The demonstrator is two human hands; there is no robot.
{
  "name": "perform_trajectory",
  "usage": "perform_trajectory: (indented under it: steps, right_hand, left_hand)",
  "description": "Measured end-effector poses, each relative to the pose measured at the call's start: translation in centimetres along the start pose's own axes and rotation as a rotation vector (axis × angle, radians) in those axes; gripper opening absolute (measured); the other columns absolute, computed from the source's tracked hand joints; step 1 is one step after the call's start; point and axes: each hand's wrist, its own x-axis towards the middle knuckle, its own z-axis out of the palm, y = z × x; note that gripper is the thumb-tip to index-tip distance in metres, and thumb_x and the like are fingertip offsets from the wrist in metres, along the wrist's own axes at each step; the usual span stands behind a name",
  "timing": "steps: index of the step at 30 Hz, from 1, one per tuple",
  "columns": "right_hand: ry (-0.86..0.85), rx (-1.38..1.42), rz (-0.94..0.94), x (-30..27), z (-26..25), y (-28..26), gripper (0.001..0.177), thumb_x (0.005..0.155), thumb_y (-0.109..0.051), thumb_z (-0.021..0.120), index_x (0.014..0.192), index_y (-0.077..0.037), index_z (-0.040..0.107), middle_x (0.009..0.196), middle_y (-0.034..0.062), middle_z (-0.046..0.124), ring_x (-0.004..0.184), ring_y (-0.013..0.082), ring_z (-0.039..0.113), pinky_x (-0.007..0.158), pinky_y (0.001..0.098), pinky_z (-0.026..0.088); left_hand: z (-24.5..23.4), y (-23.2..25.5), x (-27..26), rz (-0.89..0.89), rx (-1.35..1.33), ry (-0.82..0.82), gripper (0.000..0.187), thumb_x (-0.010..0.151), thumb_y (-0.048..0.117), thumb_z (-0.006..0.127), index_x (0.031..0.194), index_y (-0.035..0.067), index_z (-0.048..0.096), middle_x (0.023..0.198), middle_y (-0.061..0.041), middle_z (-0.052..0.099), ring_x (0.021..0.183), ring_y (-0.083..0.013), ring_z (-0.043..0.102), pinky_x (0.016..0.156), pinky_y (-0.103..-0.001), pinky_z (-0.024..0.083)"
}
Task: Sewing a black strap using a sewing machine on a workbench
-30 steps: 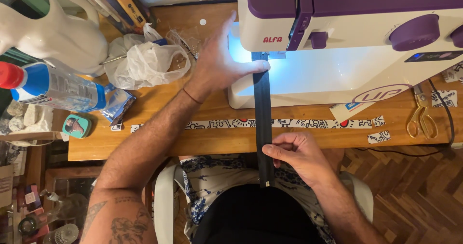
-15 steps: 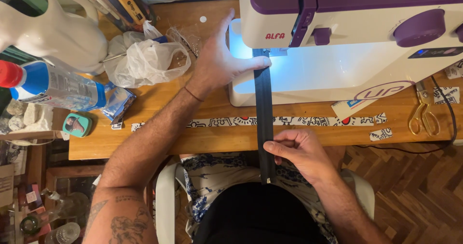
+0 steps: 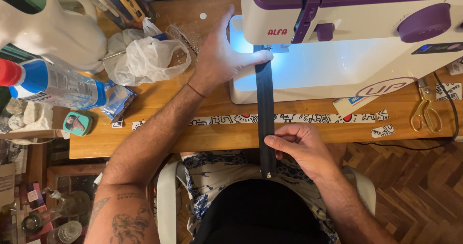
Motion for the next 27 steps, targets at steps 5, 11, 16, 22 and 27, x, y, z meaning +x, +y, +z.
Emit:
perform_trajectory:
  steps: [5, 11, 16, 22, 27]
  right_hand:
    - [-0.005, -0.035, -0.007, -0.1, 0.3, -0.6, 0.012, 0.079, -0.005, 0.086, 0.08, 0.004, 0.078, 0.065, 0.0102, 0.072, 0.049, 0.0181, 0.061, 0.047, 0.0265, 0.049]
    - [0.02, -0.032, -0.003, 0.0, 0.4, -0.4, 0.013, 0.079, -0.004, 0.086, 0.08, 0.004, 0.077, 0.065, 0.0098, 0.071, 0.049, 0.0185, 0.061, 0.047, 0.0265, 0.049]
    - [0.027, -0.035, -0.009, 0.0, 0.4, -0.6, 0.011, 0.079, -0.003, 0.086, 0.08, 0.003, 0.077, 0.064, 0.0088, 0.071, 0.049, 0.0179, 0.062, 0.046, 0.026, 0.05]
    - [0.01, 0.018, -0.116, -0.3, 1.2, -0.7, 0.015, 0.08, 0.001, 0.085, 0.085, 0.012, 0.077, 0.07, 0.021, 0.076, 0.053, 0.0164, 0.065, 0.05, 0.0308, 0.056]
    - [0.028, 0.054, -0.106, 0.1, 0.3, 1.1, 0.02, 0.081, -0.005, 0.087, 0.091, 0.01, 0.077, 0.069, 0.0209, 0.076, 0.052, 0.0187, 0.07, 0.049, 0.0292, 0.059]
  left_hand:
    - [0.1, 0.1, 0.0, -0.014, 0.025, 0.009, 0.125, 0.062, 0.067, 0.091, 0.155, 0.005, 0.035, 0.161, -0.014, 0.045, 0.146, -0.031, 0.046, 0.114, -0.047, 0.04]
    - [-0.5, 0.8, -2.0, 0.074, 0.051, 0.113, 0.124, 0.066, 0.067, 0.094, 0.154, 0.003, 0.034, 0.157, -0.018, 0.048, 0.143, -0.0328, 0.05, 0.114, -0.048, 0.044]
    - [-0.6, 2.8, -8.5, 0.284, -0.081, 0.495, 0.053, 0.081, 0.036, 0.093, 0.096, 0.014, 0.047, 0.085, 0.001, 0.049, 0.072, -0.0131, 0.04, 0.065, -0.03, 0.039]
    - [2.5, 2.8, -11.2, 0.025, -0.191, 0.257, 0.049, 0.081, 0.043, 0.089, 0.061, 0.016, 0.053, 0.048, -0.005, 0.063, 0.038, -0.0128, 0.059, 0.039, -0.021, 0.042]
    - [3.8, 3.1, -11.2, -0.047, -0.44, 0.336, 0.042, 0.087, 0.027, 0.083, 0.065, 0.017, 0.05, 0.052, -0.005, 0.065, 0.043, -0.0092, 0.057, 0.041, -0.021, 0.041]
